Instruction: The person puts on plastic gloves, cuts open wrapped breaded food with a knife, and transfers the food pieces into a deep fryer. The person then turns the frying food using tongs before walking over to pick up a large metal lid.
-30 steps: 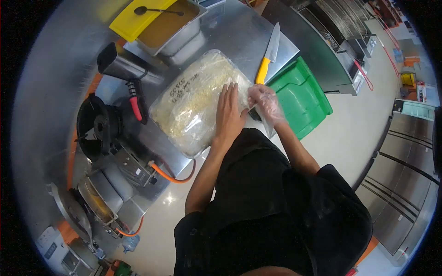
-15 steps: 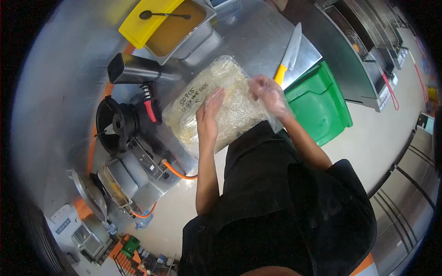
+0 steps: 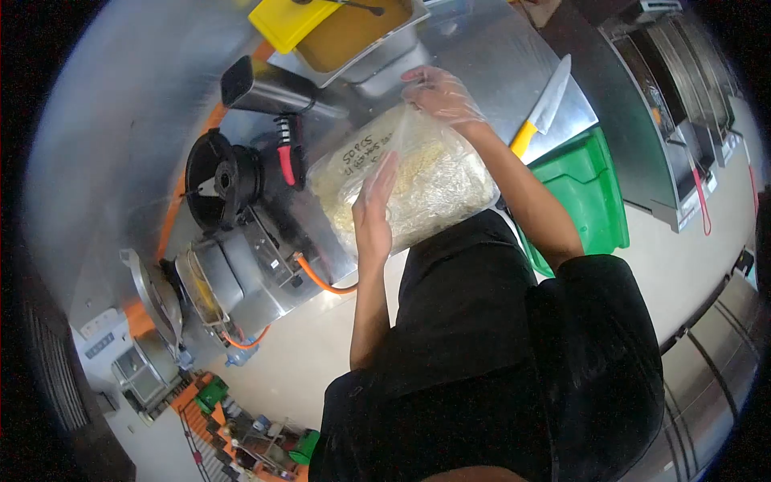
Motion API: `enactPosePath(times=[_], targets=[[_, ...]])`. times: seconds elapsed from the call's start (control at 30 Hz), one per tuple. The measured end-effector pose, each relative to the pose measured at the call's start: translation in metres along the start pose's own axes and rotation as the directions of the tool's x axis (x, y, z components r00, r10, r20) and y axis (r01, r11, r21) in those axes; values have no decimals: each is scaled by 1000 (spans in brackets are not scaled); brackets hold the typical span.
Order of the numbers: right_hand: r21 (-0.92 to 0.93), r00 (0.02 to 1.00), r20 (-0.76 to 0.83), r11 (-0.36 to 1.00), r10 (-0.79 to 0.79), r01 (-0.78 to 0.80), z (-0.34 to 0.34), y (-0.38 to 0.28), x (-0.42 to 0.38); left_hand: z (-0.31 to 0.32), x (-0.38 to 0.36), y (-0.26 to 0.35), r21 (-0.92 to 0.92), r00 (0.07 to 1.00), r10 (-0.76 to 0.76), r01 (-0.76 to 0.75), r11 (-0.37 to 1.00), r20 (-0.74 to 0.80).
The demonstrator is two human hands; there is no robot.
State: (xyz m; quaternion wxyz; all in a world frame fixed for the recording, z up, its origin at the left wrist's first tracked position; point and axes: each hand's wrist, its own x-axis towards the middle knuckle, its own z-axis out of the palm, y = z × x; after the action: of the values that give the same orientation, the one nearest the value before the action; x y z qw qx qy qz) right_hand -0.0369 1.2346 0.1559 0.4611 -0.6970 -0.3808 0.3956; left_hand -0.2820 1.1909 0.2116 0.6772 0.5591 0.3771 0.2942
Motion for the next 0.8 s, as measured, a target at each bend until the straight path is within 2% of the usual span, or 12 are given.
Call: enactPosePath(times=[0.1, 0.2, 0.3, 0.33, 0.4, 0.5, 0.53, 0.6, 0.63, 0.7, 0.77, 0.8], targets=[[-193, 990, 84, 972, -116, 130, 40, -30, 16, -22, -20, -10, -255, 993, 42, -69, 964, -107], [-343, 898, 133, 830, -420, 440, 106, -36, 32, -36, -46, -15, -502, 964, -28, -112, 858, -264], [-518, 731, 523, 518, -438, 681, 184, -27, 52, -51, -73, -32, -688, 896, -182, -167, 706, -404], [-501, 691, 571, 479, -443, 721, 199, -32, 45, -57, -81, -43, -739, 867, -242, -191, 645, -436], [-462, 609, 659, 402, -442, 791, 225, -39, 20, -71, -97, -65, -826, 869, -295, -198, 527, -397], [-454, 595, 737, 417, -321, 788, 263, -32, 13, -85, -115, -90, -909, 867, -358, -216, 357, -347], [-466, 653, 694, 502, -304, 729, 265, -35, 9, -88, -118, -94, -927, 866, -375, -223, 301, -330], [-475, 760, 602, 655, -246, 588, 262, -47, 1, -93, -121, -97, -941, 844, -440, -201, 272, -307], [-477, 748, 610, 633, -261, 610, 258, -49, 2, -97, -123, -98, -948, 830, -474, -188, 258, -294], [-483, 726, 622, 587, -293, 650, 242, -48, 12, -108, -131, -107, -964, 861, -450, -149, 220, -236], [-495, 700, 598, 507, -391, 706, 216, -40, 29, -120, -141, -117, -978, 878, -438, -136, 156, -192], [-503, 681, 585, 463, -440, 730, 200, -36, 35, -127, -145, -121, -978, 856, -480, -131, 162, -194]])
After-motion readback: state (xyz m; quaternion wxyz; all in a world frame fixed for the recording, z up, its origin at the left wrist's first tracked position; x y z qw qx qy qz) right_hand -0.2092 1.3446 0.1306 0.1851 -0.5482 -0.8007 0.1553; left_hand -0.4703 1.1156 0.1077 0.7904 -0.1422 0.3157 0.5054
